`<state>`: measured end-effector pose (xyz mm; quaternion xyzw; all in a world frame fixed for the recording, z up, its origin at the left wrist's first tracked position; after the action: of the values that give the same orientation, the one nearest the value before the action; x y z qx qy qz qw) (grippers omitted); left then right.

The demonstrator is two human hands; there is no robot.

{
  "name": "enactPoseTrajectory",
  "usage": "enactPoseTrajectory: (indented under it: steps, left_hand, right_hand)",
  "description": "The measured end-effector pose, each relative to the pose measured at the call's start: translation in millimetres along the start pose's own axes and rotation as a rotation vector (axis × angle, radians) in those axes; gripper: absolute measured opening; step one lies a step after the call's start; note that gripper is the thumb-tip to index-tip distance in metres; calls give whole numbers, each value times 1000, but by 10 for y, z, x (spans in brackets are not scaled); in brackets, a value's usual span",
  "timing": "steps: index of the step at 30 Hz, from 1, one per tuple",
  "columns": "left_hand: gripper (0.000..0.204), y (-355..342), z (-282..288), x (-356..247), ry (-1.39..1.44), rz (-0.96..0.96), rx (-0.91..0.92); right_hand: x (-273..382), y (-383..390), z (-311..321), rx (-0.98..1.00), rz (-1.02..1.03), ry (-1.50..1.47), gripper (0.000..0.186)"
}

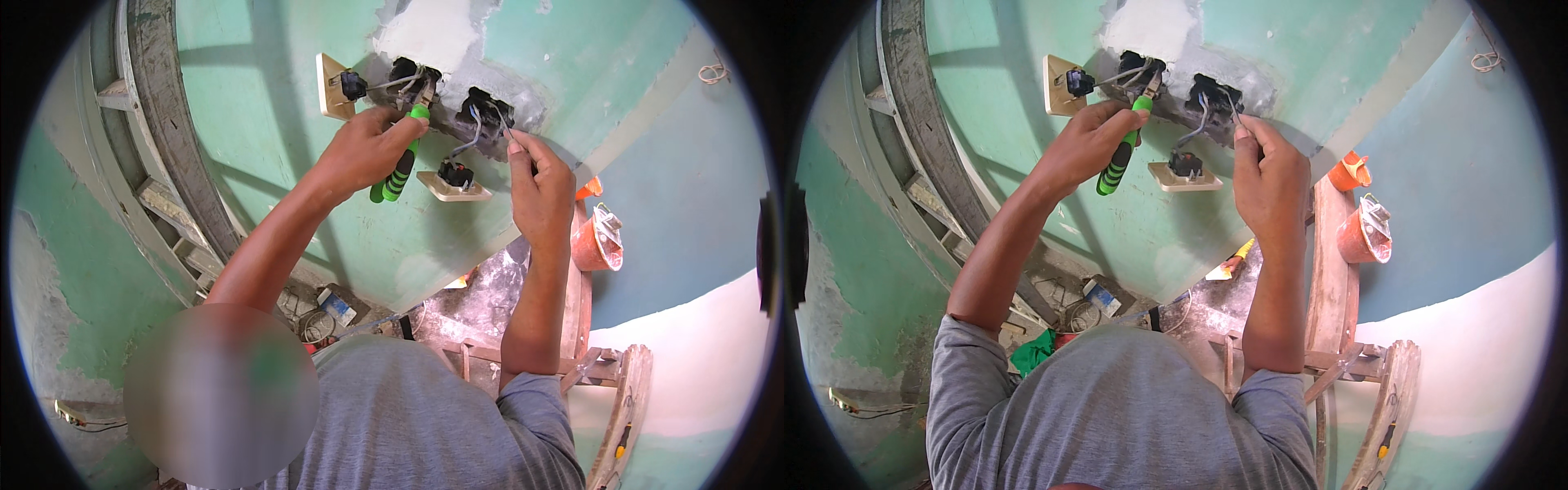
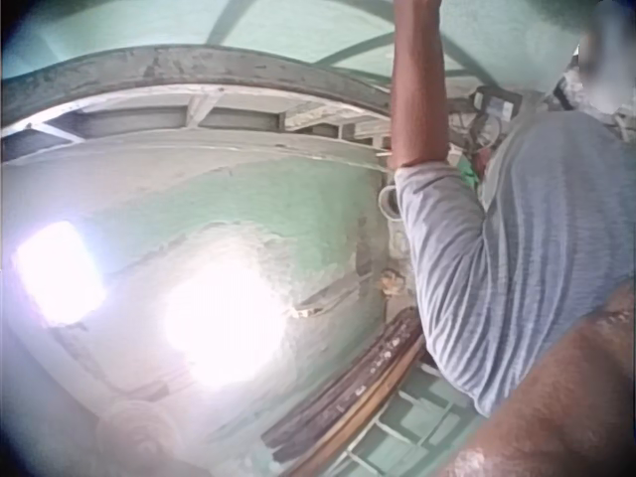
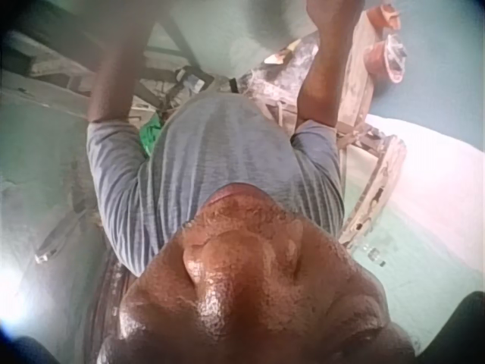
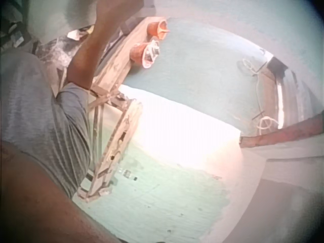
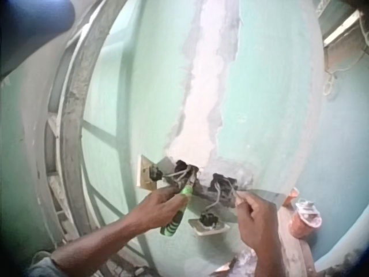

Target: The person strips and connects electrical wires to wall-mounted outlet boxes using pliers and a screwdriver. They repeatedly strip wire ends, insert them into terminal screws, and tighten connections on multiple outlets.

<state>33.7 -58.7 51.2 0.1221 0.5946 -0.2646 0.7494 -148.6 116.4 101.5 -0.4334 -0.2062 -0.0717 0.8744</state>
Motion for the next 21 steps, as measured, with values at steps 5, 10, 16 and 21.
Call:
enactPoseTrajectory:
  steps: [5,10,16,21]
  left_hand:
    - [56,8,-25,-83,10,46,119]
    - [37,-9,-171,108,295,113,243]
    - [40,65,-218,-13,454,187,272]
    - [56,42,-286,-75,370,-17,310]
  right_hand:
    - [1,34,-53,-24,-24,-33,28]
    - [127,62,-104,-22,-41,0,30]
    - [46,113,-185,-8,-85,-80,36]
    - [-79,153,-286,-21,-164,-321,37]
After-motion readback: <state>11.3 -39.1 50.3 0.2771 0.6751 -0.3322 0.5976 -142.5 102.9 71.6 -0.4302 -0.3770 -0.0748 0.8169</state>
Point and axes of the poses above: each hand's wrist, its own y-axis away from the middle knuckle, its own z-axis out of the back of the hand, x = y × z, the point moved 5 cm from there along -y, towards the middle knuckle, and after that the axes turned 9 degrees about z, right-handed, at the moved point
